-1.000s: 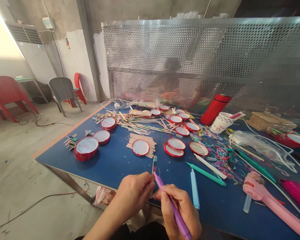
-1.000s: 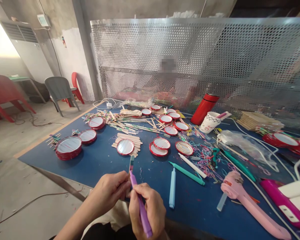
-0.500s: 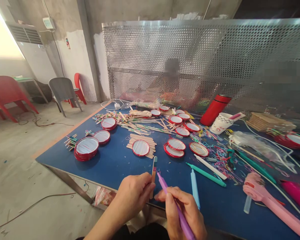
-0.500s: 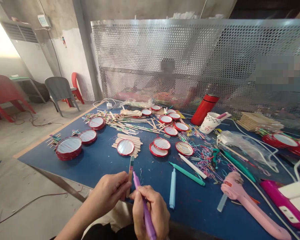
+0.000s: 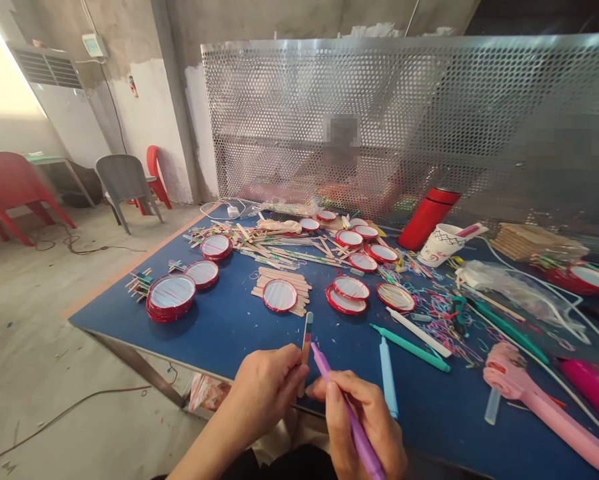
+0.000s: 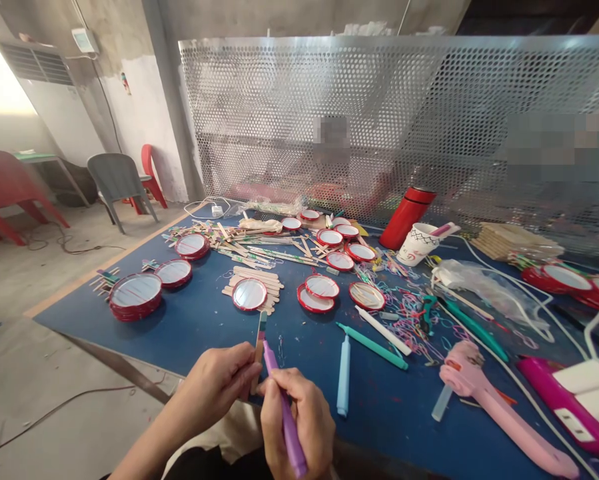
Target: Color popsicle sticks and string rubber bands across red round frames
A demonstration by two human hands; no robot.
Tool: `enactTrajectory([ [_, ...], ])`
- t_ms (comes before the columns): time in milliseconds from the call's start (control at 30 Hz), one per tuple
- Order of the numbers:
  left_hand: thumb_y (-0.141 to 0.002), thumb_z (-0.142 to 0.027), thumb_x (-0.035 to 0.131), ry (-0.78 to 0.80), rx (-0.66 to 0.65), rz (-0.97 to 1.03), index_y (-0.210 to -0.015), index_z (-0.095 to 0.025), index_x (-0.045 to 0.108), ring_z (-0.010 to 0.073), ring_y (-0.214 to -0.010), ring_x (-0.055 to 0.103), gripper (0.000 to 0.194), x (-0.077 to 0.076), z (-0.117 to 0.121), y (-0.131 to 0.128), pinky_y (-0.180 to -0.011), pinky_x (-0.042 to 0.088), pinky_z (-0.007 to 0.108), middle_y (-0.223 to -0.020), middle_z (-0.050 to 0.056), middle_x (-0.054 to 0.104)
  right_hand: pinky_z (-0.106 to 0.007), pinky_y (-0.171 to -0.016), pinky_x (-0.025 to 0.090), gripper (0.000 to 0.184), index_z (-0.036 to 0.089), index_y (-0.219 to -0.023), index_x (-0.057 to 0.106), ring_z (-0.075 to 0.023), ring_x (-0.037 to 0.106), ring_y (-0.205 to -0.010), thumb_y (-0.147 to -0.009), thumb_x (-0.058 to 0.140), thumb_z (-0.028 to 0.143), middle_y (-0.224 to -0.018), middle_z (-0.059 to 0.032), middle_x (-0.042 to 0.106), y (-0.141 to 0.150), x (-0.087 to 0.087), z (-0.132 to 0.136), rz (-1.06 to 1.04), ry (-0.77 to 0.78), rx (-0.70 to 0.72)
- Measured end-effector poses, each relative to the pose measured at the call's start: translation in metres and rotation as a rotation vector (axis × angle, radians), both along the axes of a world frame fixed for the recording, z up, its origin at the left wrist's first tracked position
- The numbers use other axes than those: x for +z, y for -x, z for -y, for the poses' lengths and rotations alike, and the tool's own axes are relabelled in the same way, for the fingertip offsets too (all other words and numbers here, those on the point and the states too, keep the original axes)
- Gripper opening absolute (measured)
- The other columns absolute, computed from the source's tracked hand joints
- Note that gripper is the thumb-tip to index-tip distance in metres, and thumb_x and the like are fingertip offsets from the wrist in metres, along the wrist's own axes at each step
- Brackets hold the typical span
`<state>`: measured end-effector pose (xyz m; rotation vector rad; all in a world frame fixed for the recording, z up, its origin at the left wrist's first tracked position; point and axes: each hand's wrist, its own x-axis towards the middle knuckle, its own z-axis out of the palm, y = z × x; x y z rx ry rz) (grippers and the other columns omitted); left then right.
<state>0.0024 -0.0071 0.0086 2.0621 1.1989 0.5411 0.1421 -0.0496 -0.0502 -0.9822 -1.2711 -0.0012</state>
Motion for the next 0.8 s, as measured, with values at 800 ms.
enactTrajectory([
  [800, -0.099, -0.033, 0.035, -0.006, -0.011, 0.036, -0.072, -0.024, 0.037, 0.0141, -0.055, 0.055, 0.029, 0.002, 0.000, -0.001, -0.056, 0.036, 0.024, -0.062, -0.001, 0.058, -0.026, -0.062, 0.062, 0.011, 0.022, -0.104, 0.067, -0.0179, 0.075, -0.071, -0.097, 0.059, 0.018, -0.077, -0.0021, 0.075, -0.011, 0.001, 0.001, 0.161, 0.071, 0.077],
])
